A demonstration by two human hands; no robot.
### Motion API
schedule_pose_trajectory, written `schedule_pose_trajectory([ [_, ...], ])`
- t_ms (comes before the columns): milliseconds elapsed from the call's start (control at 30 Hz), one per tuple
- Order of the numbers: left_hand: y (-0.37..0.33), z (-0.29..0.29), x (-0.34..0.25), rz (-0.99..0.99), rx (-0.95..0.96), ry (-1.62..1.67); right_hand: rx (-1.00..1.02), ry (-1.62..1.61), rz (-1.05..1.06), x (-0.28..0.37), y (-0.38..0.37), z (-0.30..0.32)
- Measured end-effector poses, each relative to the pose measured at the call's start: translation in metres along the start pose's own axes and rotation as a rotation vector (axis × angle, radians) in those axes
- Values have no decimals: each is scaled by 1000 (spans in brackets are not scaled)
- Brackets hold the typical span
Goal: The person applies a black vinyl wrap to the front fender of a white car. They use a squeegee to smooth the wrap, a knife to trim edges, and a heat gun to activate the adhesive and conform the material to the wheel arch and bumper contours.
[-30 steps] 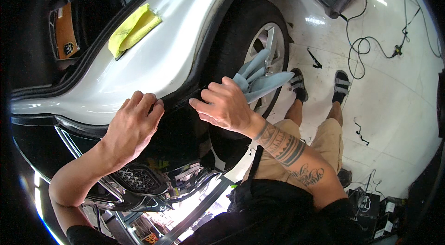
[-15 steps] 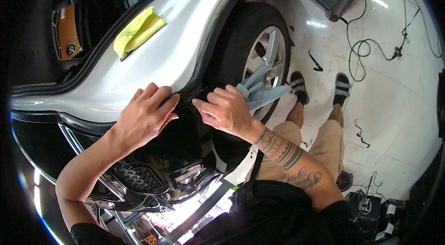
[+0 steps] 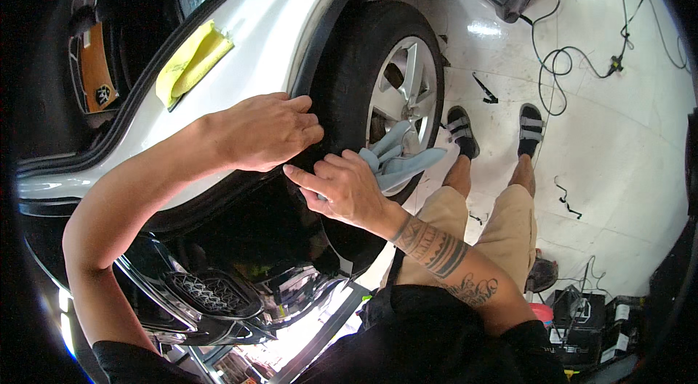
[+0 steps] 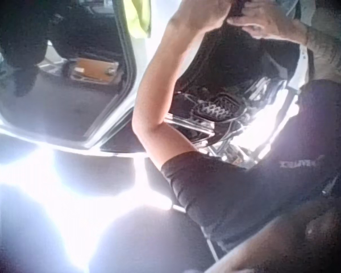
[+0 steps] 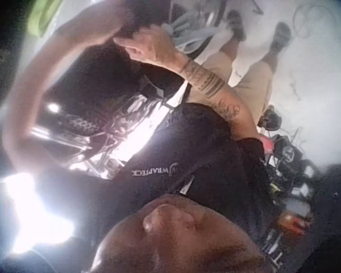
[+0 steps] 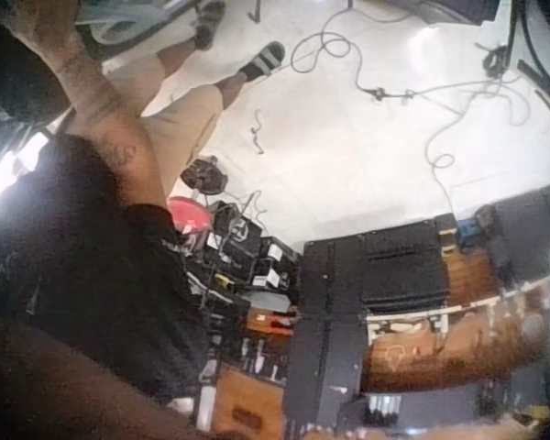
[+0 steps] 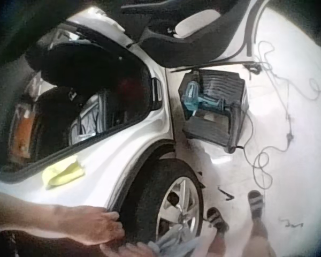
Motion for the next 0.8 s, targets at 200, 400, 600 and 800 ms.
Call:
schedule_pose_trajectory([
  [200,1,4,0,-34,55,61,38,-16,-31,-1,-1,-1],
  [400,53,16,10,84,-145,238,20,-29,-23,-4,-1,1],
  [600,113,-11,-13,519,-259,356,-9,-68,-2,-3,1,2],
  [800,103,-28,-10,752,-306,412,33,-66,-24,-2,-1,3],
])
Point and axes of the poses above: each hand's wrist, its own y-axis away from the middle knuckle, its own z-axis out of the back of the hand, x = y × z, the point moved 10 cm from there along -y, towards the middle knuckle, and after that the axes turned 13 degrees about x, right-handed, at the moved point
